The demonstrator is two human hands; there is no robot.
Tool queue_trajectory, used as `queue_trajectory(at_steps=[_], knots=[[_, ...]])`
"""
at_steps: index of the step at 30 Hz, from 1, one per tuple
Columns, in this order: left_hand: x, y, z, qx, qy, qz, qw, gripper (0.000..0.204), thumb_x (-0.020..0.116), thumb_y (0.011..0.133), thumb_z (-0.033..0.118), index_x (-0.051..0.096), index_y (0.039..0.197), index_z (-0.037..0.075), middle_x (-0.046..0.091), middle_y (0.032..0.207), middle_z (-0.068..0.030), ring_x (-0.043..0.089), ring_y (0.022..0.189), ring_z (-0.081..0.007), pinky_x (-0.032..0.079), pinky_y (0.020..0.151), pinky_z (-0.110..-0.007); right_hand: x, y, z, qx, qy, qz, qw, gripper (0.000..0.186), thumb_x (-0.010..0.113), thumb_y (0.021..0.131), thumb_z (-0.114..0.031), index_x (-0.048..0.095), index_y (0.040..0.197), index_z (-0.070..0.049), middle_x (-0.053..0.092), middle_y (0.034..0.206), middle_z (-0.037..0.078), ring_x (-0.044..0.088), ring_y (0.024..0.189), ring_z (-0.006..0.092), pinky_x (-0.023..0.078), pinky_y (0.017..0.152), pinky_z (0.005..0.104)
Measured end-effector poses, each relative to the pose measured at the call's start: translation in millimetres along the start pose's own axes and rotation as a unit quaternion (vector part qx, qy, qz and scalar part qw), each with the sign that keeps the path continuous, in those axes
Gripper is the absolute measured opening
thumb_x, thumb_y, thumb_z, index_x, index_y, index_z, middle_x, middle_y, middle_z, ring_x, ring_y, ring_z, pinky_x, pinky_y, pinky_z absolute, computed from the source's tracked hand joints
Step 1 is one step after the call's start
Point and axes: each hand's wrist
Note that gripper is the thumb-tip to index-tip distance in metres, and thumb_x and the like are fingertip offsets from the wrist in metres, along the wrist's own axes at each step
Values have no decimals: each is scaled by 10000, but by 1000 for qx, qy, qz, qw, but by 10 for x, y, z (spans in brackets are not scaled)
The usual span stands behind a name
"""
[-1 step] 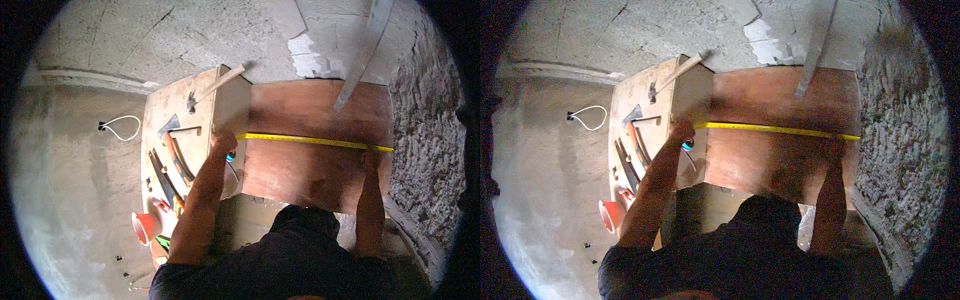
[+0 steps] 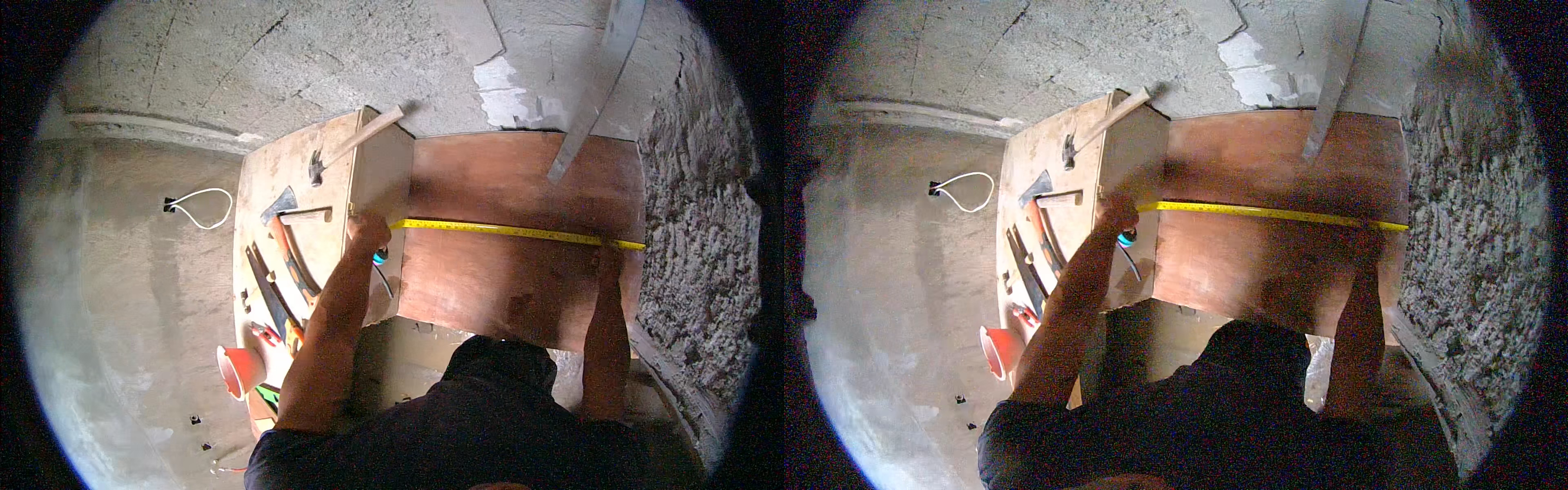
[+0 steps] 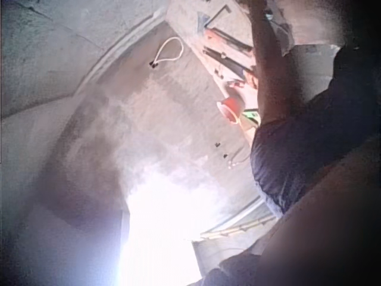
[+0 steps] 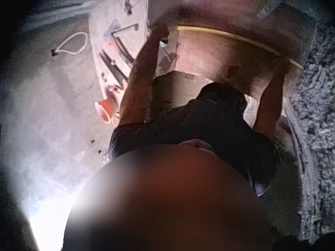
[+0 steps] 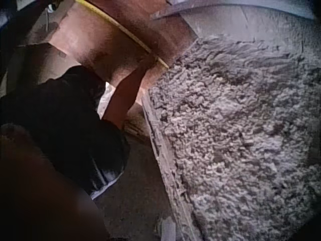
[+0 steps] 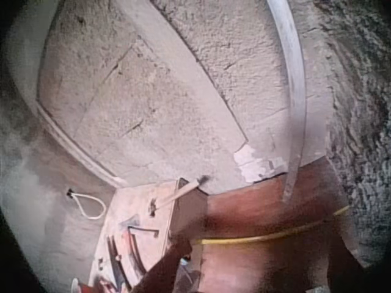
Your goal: The person measures a wooden board with a tape measure and marks it with a pencil. They measure the board's length and width, then mark the measured points on the board's surface.
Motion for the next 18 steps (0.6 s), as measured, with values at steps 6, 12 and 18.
queue_trajectory(at_steps=[6,12,18], knots=[[-370,-259,142,15,13,-65,998,328,646,929,315,762,1185,147,739,1243,-81,694,1181,-248,562,943,-402,13,-61,-34,15,4,22,1000,295,663,999,-346,647,1009,-52,625,656,39,562,495,148,431,437,300],[-456,-325,210,-17,-10,-81,997,308,632,940,300,768,1176,156,736,1256,-72,691,1188,-236,562,939,-395,-63,27,63,-5,15,-40,999,308,653,995,-392,661,1001,-85,621,642,26,561,487,155,411,430,310],[-486,-294,216,-11,-15,-90,996,311,646,929,295,767,1180,157,734,1260,-74,697,1180,-238,569,927,-396,-96,133,125,27,-5,-29,999,332,650,973,-465,645,925,-137,614,624,2,550,469,157,373,404,322]])
Point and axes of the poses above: each hand's wrist, its own y-axis towards the middle knuckle, its own x-axis out of the palm, z = x × y
